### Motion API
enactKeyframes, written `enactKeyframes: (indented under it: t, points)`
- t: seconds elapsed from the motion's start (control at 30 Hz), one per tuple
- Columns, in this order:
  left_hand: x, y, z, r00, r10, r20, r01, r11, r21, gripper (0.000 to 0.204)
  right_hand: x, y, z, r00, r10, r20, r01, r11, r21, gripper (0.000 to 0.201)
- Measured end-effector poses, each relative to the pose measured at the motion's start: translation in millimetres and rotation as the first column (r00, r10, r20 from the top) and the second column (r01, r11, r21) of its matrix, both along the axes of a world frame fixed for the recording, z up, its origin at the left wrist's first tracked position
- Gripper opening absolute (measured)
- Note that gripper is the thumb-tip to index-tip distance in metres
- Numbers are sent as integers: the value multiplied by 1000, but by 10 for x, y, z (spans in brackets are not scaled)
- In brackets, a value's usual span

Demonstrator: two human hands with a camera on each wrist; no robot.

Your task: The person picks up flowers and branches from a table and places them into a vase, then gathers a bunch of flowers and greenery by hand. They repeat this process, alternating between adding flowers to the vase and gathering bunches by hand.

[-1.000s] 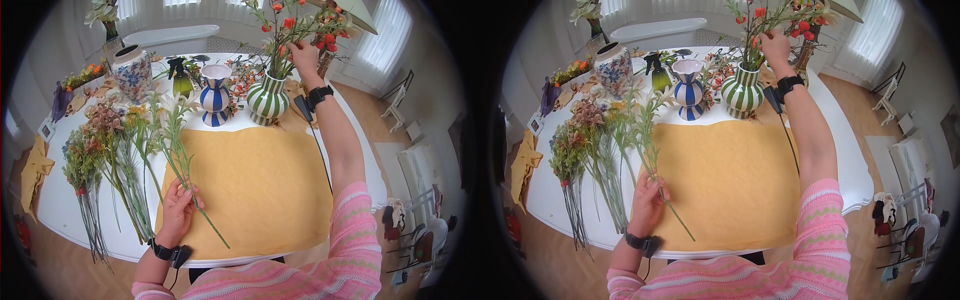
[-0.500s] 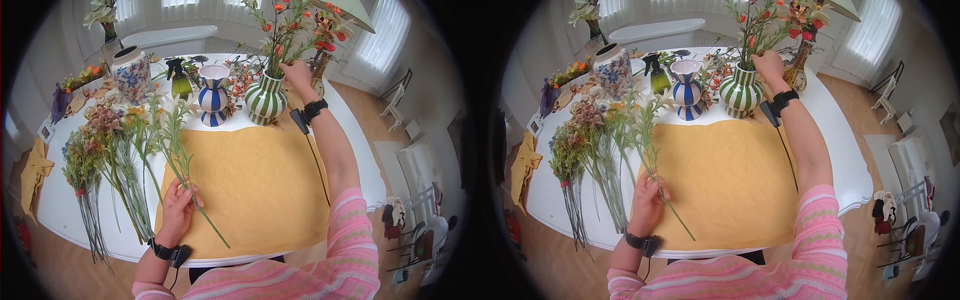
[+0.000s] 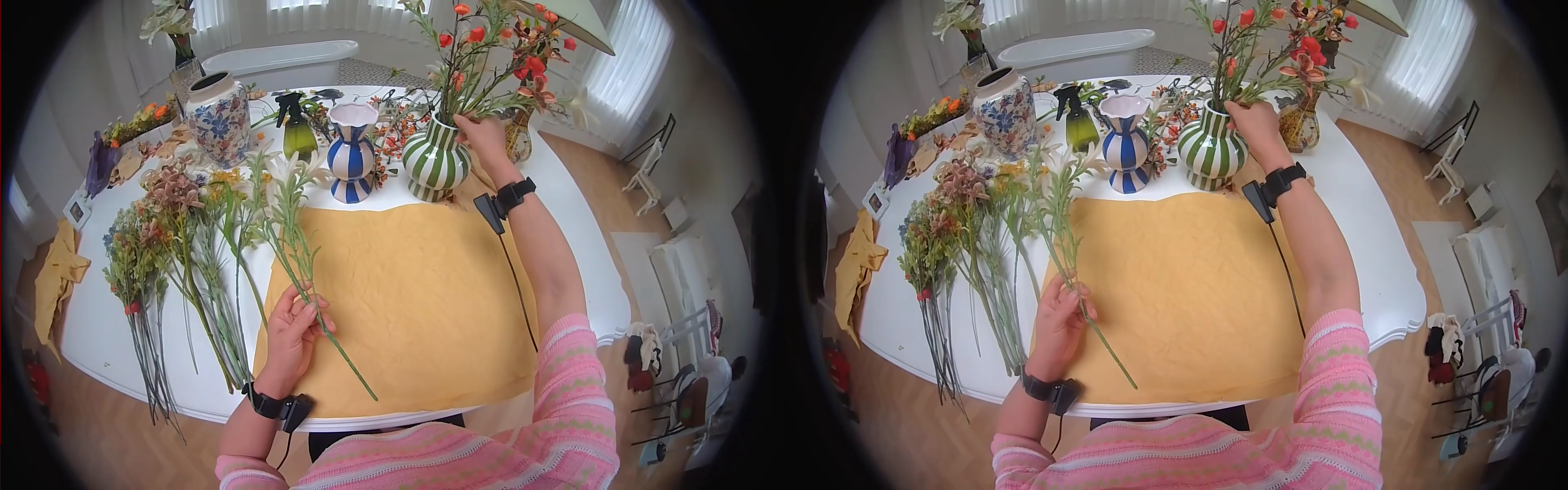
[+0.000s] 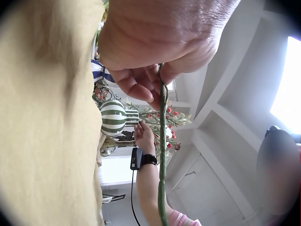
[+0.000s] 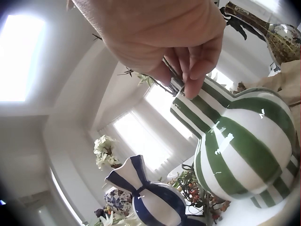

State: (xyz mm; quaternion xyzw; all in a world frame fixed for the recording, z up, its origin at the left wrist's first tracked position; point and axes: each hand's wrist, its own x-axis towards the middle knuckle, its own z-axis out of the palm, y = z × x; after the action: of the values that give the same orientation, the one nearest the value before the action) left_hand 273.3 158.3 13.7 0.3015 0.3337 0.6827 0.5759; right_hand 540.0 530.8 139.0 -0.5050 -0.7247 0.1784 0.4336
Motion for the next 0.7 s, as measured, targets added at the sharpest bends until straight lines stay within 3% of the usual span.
enactKeyframes:
  t: [0.07,0.17,0.3,0.4,0.47,0.5,0.57,0.6,0.67,0.7]
  points:
    - [-6,-5,2,1000,-1,-1,1,1000,-3,37,-16,-61,-82,950,-31,-310,11,998,-65,23]
    - [-4,-4,-8,1000,-2,6,2,1000,-9,38,-4,-186,-173,888,39,-458,-71,996,-53,32]
    - [4,-7,-3,1000,9,-1,-9,1000,-2,39,-21,-387,-316,892,-10,-453,14,1000,5,46]
    - [3,-7,4,1000,15,-10,-14,1000,3,40,-30,-586,-423,832,-56,-551,-21,991,-133,48]
    - [2,-10,2,1000,24,-9,-24,1000,1,40,-54,-777,-484,784,13,-620,-189,957,-218,41]
    - [-2,-12,1,1000,21,-20,-21,1000,-2,41,-82,-891,-526,785,15,-619,-197,954,-227,41]
    - [-15,1,-24,999,29,-26,-29,999,-19,41,-193,-1201,-543,812,189,-552,-413,855,-313,30]
    - [-22,17,-64,998,31,-49,-31,1000,2,41,-254,-1373,-525,813,193,-550,-422,845,-328,30]
    - [-31,18,-82,996,52,-69,-52,999,2,40,-429,-1776,-450,825,429,-367,-564,630,-534,21]
    - [-13,26,-72,992,59,-112,-62,998,-24,40,-512,-1965,-467,798,504,-330,-595,571,-565,21]
